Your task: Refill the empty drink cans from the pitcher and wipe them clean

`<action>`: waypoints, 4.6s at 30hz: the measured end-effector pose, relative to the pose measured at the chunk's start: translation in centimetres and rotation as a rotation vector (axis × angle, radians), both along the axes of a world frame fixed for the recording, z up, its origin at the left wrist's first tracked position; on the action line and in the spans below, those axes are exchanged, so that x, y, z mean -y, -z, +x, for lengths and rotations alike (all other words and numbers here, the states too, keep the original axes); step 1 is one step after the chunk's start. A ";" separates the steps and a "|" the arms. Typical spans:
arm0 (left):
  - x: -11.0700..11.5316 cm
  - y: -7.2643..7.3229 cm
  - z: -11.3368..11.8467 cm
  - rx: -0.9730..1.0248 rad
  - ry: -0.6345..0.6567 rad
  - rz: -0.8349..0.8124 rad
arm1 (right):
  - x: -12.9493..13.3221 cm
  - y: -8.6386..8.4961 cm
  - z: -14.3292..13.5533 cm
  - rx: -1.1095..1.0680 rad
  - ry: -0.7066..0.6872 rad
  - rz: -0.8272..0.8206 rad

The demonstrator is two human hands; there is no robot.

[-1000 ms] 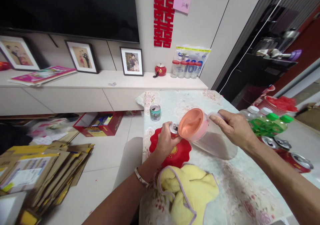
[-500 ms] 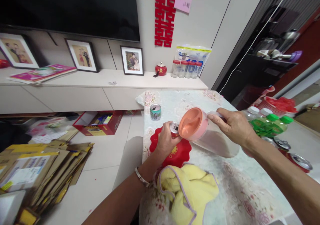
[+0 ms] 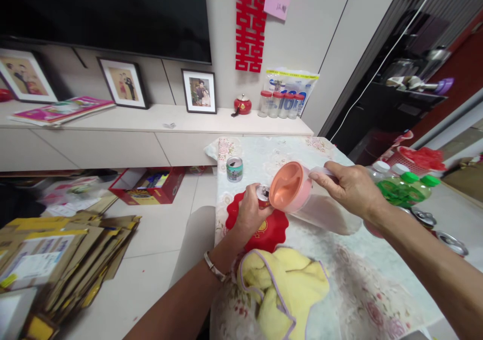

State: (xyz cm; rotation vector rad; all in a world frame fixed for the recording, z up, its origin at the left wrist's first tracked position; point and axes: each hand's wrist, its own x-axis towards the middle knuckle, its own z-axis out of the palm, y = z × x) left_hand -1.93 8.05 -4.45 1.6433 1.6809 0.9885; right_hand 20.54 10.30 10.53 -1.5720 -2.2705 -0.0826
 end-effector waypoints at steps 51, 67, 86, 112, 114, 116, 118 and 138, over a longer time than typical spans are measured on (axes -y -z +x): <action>0.0 1.0 0.2 0.016 -0.018 0.041 | -1.0 -1.2 -0.7 0.061 -0.023 -0.056; 0.1 1.2 0.3 0.030 -0.030 0.069 | -1.0 -1.6 -1.0 0.097 0.032 -0.127; 0.0 0.8 0.3 0.031 -0.032 0.056 | -1.1 -2.0 -1.2 0.126 0.043 -0.142; 0.1 0.9 0.4 0.017 -0.036 0.050 | -1.2 -2.7 -1.9 0.181 0.025 -0.175; 0.1 0.9 0.4 0.013 -0.038 0.042 | -1.2 -2.7 -1.8 0.183 0.024 -0.174; 0.1 0.9 0.4 0.011 -0.037 0.041 | -1.2 -2.7 -1.8 0.184 0.019 -0.169; 0.1 0.9 0.4 0.013 -0.035 0.045 | -1.3 -2.7 -1.8 0.184 0.013 -0.164; 0.0 0.9 0.4 0.014 -0.023 0.034 | -1.4 -3.0 -2.1 0.192 -0.019 -0.167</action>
